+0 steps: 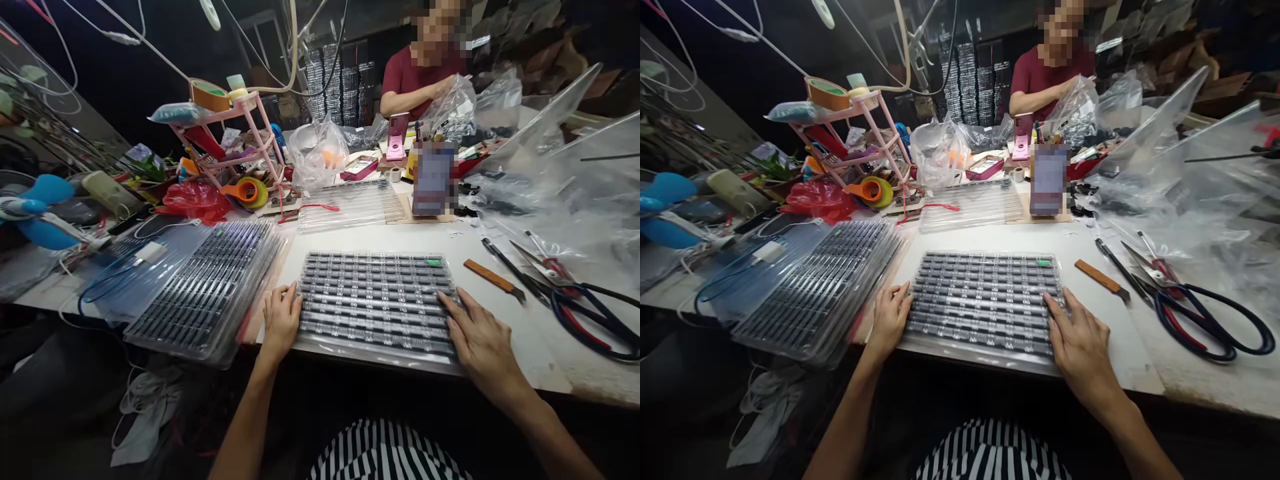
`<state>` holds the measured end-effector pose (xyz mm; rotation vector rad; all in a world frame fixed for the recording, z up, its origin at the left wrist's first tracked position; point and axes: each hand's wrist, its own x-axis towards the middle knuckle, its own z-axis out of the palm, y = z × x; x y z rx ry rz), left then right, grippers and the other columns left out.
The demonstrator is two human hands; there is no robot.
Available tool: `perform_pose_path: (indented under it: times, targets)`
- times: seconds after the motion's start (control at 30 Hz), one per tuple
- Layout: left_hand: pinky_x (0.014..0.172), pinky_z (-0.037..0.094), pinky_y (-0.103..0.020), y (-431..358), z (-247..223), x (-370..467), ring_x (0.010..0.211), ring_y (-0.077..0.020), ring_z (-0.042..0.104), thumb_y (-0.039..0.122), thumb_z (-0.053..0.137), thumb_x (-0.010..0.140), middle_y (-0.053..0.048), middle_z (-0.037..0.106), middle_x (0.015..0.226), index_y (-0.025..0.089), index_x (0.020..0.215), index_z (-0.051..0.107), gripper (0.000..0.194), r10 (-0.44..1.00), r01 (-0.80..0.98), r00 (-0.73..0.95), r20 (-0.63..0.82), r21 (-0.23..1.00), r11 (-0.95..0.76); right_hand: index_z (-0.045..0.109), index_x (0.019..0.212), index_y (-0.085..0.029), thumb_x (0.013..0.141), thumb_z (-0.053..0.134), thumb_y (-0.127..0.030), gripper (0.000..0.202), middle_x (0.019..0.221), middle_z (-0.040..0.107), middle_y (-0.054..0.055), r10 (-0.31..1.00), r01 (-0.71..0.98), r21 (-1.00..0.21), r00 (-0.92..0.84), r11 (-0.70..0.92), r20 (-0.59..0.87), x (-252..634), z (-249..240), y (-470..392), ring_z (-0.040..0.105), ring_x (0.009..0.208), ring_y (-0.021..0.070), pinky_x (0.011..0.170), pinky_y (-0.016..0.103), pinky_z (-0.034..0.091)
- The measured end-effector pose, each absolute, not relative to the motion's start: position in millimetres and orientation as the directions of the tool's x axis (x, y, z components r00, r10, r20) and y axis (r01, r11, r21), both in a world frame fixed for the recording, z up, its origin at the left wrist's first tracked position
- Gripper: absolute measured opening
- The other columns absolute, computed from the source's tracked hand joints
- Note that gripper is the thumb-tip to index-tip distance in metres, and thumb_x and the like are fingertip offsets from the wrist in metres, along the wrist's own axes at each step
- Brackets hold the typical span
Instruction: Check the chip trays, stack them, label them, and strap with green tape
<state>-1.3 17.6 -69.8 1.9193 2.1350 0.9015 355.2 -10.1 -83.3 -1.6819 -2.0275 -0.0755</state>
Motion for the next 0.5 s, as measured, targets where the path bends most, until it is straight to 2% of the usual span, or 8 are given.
perform_pose_path:
  times: [0.1,0.17,0.33,0.43,0.5]
  targets:
    - [0.102,0.035,-0.047,29,-70,-8,0.111,-0.0257,0.049,0.036,0.049,0.084,-0.011,0.058,0.112,0.019,0.114,0.063,0.037,0.947,0.819,-0.171,0.273,0.573,-0.017,0.051,0.129,-0.015,0.097,0.021,-0.031,0.047,0.134,0.047,0.017,0.891,0.930,-0.279,-0.096,0.239,0.444,346,-84,5,0.050,0.117,0.0314,0.091,0.051,0.039]
    - [0.102,0.037,-0.044,30,-69,-12,0.112,-0.0243,0.051,0.037,0.052,0.082,-0.009,0.059,0.114,0.019,0.111,0.065,0.037,0.953,0.774,-0.161,0.258,0.631,-0.040,0.050,0.129,-0.014,0.097,0.022,-0.031,0.046,0.135,0.047,0.018,0.893,0.913,-0.329,-0.075,0.241,0.445,345,-86,7,0.047,0.121,0.0311,0.094,0.052,0.039]
    - [0.104,0.038,-0.041,13,-57,-7,0.119,-0.0237,0.050,0.043,0.049,0.085,-0.012,0.059,0.124,0.016,0.117,0.062,0.044,0.950,0.658,-0.197,0.240,0.751,-0.054,0.055,0.125,-0.017,0.096,0.031,-0.037,0.043,0.136,0.047,0.015,0.920,0.782,-0.582,0.031,0.221,0.392,346,-76,-5,0.045,0.124,0.0301,0.099,0.052,0.039]
    - [0.088,0.049,-0.034,-1,-35,2,0.096,-0.0186,0.062,0.043,0.051,0.085,-0.010,0.066,0.106,0.019,0.129,0.052,0.051,0.910,0.404,-0.344,0.233,0.911,-0.080,0.050,0.131,-0.023,0.096,0.036,-0.036,0.040,0.143,0.039,0.007,0.908,0.650,-0.702,0.043,0.291,0.416,344,-48,-11,0.037,0.130,0.0274,0.107,0.049,0.033]
    - [0.072,0.053,-0.026,-11,-14,0,0.072,-0.0111,0.060,0.039,0.062,0.077,-0.002,0.066,0.086,0.024,0.131,0.050,0.057,0.821,0.157,-0.526,0.221,0.974,-0.162,0.045,0.135,-0.026,0.097,0.038,-0.034,0.040,0.144,0.038,0.004,0.878,0.555,-0.740,0.034,0.380,0.477,345,-28,-11,0.034,0.132,0.0248,0.110,0.046,0.029]
